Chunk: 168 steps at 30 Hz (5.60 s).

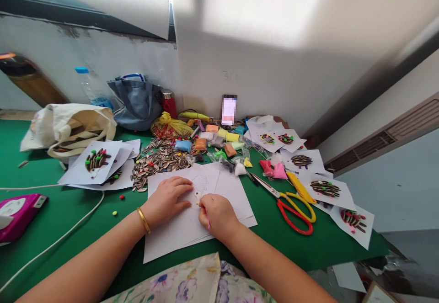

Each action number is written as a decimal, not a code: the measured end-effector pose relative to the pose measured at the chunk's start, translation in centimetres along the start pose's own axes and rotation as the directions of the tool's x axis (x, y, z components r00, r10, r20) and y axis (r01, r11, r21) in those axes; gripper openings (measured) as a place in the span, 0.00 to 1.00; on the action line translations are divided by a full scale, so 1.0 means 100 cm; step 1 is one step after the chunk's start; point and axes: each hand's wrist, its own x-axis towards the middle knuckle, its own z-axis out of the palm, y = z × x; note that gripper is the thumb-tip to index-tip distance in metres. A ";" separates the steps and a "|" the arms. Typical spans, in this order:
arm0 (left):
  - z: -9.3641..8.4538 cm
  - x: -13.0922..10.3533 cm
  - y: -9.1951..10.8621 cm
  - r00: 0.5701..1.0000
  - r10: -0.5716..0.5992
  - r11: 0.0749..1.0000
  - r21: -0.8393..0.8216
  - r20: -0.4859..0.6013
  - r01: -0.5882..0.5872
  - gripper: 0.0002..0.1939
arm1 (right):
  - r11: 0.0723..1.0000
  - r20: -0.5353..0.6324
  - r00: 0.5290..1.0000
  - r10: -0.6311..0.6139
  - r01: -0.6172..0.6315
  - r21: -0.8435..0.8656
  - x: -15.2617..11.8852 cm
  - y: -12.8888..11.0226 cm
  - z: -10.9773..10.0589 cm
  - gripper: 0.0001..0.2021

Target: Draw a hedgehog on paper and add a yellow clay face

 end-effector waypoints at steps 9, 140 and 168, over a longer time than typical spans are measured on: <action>-0.001 0.000 0.001 1.000 -0.001 1.000 0.004 0.005 0.001 0.19 | 0.990 -0.102 0.995 0.018 -0.003 0.143 -0.002 -0.004 -0.012 0.08; 0.013 0.002 0.007 0.979 -0.009 1.000 -0.023 -0.201 0.005 0.24 | 0.691 -0.588 0.652 0.479 -0.693 -0.206 0.013 0.175 -0.144 0.18; 0.000 -0.005 0.023 0.920 -0.026 0.930 -0.346 -0.390 -0.121 0.19 | 0.476 0.292 0.941 0.173 -0.339 0.811 0.053 -0.003 -0.044 0.21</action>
